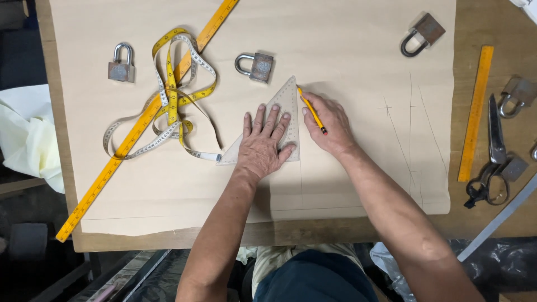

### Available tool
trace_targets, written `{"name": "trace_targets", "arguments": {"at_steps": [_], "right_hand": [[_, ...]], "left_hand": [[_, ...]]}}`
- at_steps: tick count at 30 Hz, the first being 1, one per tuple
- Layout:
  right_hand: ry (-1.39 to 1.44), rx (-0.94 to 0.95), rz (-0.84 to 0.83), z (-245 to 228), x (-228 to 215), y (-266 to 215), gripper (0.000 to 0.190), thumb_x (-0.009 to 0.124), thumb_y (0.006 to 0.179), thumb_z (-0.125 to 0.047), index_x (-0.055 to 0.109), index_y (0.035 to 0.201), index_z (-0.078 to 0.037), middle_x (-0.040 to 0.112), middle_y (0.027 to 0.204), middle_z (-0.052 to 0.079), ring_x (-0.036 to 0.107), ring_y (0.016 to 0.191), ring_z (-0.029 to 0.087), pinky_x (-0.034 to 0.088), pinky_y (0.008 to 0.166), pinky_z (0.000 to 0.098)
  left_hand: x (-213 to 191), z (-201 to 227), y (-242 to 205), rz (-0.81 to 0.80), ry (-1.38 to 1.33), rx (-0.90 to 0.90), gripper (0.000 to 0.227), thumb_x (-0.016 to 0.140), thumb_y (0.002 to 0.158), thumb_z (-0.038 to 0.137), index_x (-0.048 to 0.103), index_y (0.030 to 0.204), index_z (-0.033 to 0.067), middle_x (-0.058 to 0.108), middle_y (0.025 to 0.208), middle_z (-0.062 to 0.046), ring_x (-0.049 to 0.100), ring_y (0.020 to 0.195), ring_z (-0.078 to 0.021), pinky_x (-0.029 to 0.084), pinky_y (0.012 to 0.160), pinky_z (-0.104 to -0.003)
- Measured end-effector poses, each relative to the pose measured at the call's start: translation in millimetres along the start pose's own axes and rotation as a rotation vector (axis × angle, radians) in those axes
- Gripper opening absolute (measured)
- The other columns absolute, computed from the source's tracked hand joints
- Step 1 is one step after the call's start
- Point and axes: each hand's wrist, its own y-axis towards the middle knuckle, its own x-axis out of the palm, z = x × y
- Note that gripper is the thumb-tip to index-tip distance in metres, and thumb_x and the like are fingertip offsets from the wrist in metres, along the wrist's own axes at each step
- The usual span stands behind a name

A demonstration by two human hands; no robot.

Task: The person measures and marks a large sheet of paper using a tape measure, ruler, and set square. They draw straight lines and angles to create a pattern, repeatedly repositioning the tools to ensure accuracy.

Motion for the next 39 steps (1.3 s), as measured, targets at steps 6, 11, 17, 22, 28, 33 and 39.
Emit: {"name": "trace_targets", "arguments": {"at_steps": [6, 11, 17, 22, 28, 33, 39], "right_hand": [[-0.148, 0.016, -0.067, 14, 5, 0, 0.035, 0.060, 0.102, -0.023, 0.064, 0.136, -0.016, 0.072, 0.101, 0.018, 0.068, 0.101, 0.040, 0.052, 0.091, 0.0520], [-0.191, 0.219, -0.392, -32, -30, -32, 0.035, 0.059, 0.097, -0.032, 0.068, 0.127, -0.016, 0.073, 0.100, 0.018, 0.068, 0.103, 0.041, 0.053, 0.090, 0.0549], [0.046, 0.750, -1.095, -155, -139, -73, 0.040, 0.054, 0.098, -0.030, 0.073, 0.132, -0.022, 0.073, 0.130, 0.018, 0.062, 0.128, 0.043, 0.047, 0.108, 0.0579], [0.156, 0.562, -0.700, -71, -111, -197, 0.036, 0.057, 0.097, -0.036, 0.073, 0.127, -0.025, 0.079, 0.129, -0.010, 0.074, 0.113, 0.004, 0.052, 0.093, 0.0199], [-0.146, 0.137, -0.197, -43, -68, -225, 0.037, 0.054, 0.101, -0.020, 0.058, 0.136, -0.008, 0.069, 0.125, 0.015, 0.066, 0.110, 0.034, 0.051, 0.096, 0.0434], [-0.431, 0.035, -0.219, 6, -32, -218, 0.075, 0.070, 0.084, -0.027, 0.041, 0.148, -0.001, 0.051, 0.153, 0.019, 0.037, 0.148, 0.042, 0.021, 0.121, 0.0623], [-0.569, 0.096, -0.286, 34, -49, -170, 0.079, 0.063, 0.093, -0.049, 0.035, 0.154, -0.007, 0.040, 0.160, 0.021, 0.032, 0.150, 0.041, 0.020, 0.120, 0.0603]], "left_hand": [[1, 0, 1, -0.012, 0.004, -0.002, 0.080, 0.026, 0.097, 0.072, 0.010, 0.166, 0.0342, 0.003, 0.175, 0.000, -0.002, 0.159, -0.0338, -0.001, 0.127, -0.060], [0, 1, 0, -0.017, 0.013, -0.004, 0.081, 0.025, 0.097, 0.073, 0.010, 0.166, 0.0345, 0.003, 0.175, 0.001, -0.002, 0.159, -0.0333, -0.001, 0.128, -0.059], [3, 0, 2, 0.003, 0.015, 0.007, 0.081, 0.026, 0.097, 0.073, 0.012, 0.166, 0.0331, 0.003, 0.175, 0.000, -0.001, 0.159, -0.0343, 0.000, 0.127, -0.060], [12, 8, -8, 0.271, -0.022, 0.114, 0.077, 0.034, 0.099, 0.064, 0.030, 0.161, 0.0194, 0.022, 0.170, -0.009, 0.015, 0.155, -0.0415, 0.010, 0.122, -0.064], [23, 107, -32, 0.065, 0.084, -0.141, 0.076, 0.021, 0.102, 0.057, 0.009, 0.164, 0.0145, 0.007, 0.170, -0.017, 0.007, 0.154, -0.0456, 0.009, 0.123, -0.059], [27, 162, -51, 0.445, -0.276, 0.045, 0.058, 0.046, 0.100, 0.022, 0.041, 0.150, -0.0077, 0.042, 0.155, -0.029, 0.036, 0.147, -0.0397, 0.025, 0.126, -0.043], [29, 120, -135, 0.503, -0.274, 0.027, 0.052, 0.046, 0.102, 0.020, 0.042, 0.149, -0.0018, 0.042, 0.158, -0.024, 0.038, 0.146, -0.0439, 0.029, 0.122, -0.053]]}}
